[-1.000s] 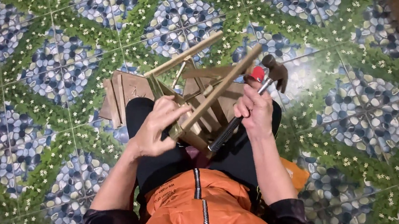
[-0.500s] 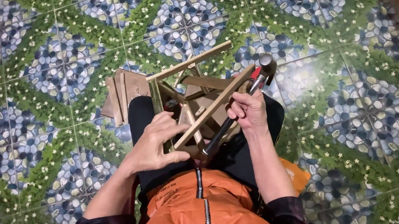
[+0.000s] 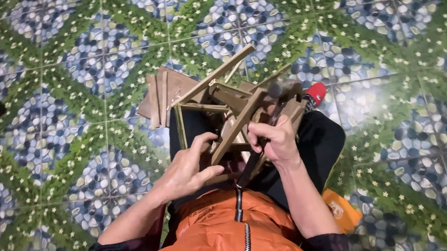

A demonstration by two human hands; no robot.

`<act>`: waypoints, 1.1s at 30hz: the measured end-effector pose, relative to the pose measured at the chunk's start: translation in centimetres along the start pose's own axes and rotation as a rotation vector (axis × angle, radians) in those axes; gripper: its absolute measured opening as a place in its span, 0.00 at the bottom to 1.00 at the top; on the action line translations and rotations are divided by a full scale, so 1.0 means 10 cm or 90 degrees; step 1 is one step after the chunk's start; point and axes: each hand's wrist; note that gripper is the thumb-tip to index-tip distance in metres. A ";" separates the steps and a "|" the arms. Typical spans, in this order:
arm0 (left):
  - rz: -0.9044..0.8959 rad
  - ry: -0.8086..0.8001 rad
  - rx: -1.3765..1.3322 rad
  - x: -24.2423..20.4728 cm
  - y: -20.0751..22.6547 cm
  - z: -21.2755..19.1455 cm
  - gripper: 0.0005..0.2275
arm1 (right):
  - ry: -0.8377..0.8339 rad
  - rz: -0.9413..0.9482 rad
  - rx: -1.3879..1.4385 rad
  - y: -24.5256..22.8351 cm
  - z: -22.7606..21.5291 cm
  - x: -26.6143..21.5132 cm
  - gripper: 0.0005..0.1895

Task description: Assembling a wooden stool using a hammer and nails.

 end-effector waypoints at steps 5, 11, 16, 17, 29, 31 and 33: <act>0.030 0.100 -0.059 -0.08 0.08 -0.02 0.31 | -0.031 0.089 0.032 -0.06 0.49 -0.19 0.04; 0.054 0.180 -0.173 -0.02 -0.21 0.20 0.26 | -0.044 0.161 0.025 0.33 0.49 -0.24 0.15; 0.025 0.256 -0.288 0.01 -0.42 0.38 0.13 | -0.063 0.175 0.037 0.51 0.40 -0.21 0.15; 0.027 0.280 -0.311 0.01 -0.45 0.43 0.12 | -0.073 0.166 0.033 0.51 0.44 -0.20 0.14; 0.153 0.432 -0.356 0.04 -0.56 0.54 0.07 | -0.038 0.250 0.037 0.83 0.30 0.06 0.20; 0.173 0.438 -0.368 0.10 -0.55 0.53 0.07 | -0.036 0.244 0.030 0.81 0.30 0.10 0.21; 0.258 0.461 -0.420 0.18 -0.54 0.52 0.07 | -0.069 0.225 0.079 0.84 0.23 0.15 0.23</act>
Point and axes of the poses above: each hand's wrist, its own x-axis towards the middle knuckle, its own z-axis out of the palm, y = z × x, and after that the axes turned 8 degrees about -z, right-handed
